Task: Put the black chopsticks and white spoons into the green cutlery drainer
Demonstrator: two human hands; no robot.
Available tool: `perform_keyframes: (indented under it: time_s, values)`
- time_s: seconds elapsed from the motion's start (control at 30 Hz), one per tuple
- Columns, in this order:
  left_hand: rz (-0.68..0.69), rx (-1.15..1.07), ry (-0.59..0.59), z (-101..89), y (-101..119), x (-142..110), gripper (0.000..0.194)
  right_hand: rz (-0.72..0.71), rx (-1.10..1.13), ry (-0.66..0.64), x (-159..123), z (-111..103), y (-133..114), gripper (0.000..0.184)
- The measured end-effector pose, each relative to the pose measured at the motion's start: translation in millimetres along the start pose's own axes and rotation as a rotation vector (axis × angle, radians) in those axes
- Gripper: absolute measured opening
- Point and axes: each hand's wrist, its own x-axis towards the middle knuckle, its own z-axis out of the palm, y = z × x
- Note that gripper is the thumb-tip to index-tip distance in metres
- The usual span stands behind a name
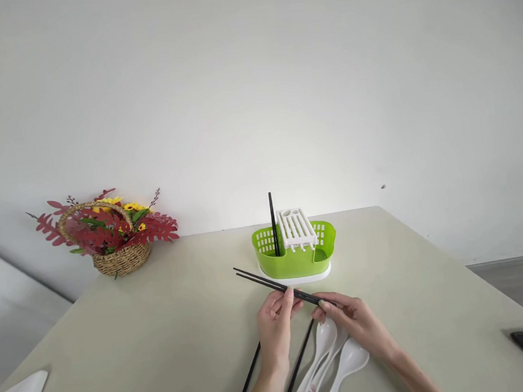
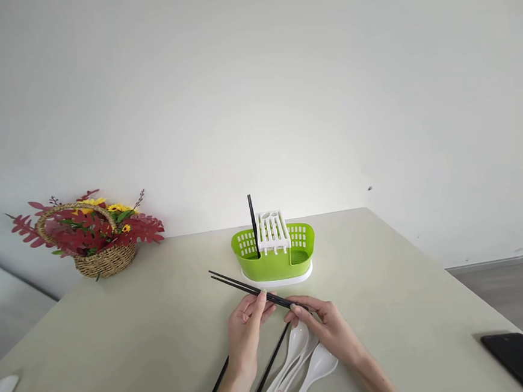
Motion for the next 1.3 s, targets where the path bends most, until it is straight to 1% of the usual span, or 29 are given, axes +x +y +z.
perform_keyframes:
  time_s: [0.13, 0.3, 0.5, 0.67, 0.9, 1.3]
  values:
    - [-0.003, -0.028, 0.014, 0.6, 2.1, -1.4, 0.041, -0.014, 0.009, 0.043, 0.0, -1.0, 0.0, 0.046]
    - [-0.016, -0.023, 0.020, -1.5, 7.9, -1.8, 0.043, 0.011, -0.013, 0.087, -1.0, -2.7, -0.7, 0.047]
    - [0.019, -0.086, 0.080, -6.3, 15.5, 1.3, 0.043, 0.033, 0.020, 0.101, -2.2, -3.2, -2.0, 0.047]
    - [0.024, -0.099, 0.097, -8.4, 17.4, 1.9, 0.042, 0.046, 0.041, 0.129, -2.2, -3.2, -4.3, 0.049]
    - [0.010, -0.109, 0.093, -8.4, 16.5, 1.2, 0.046, 0.036, 0.033, 0.125, -2.3, -3.9, -2.0, 0.050]
    - [0.016, -0.089, 0.079, -9.9, 17.4, 2.1, 0.046, 0.015, 0.027, 0.111, -1.8, -3.5, -0.7, 0.048]
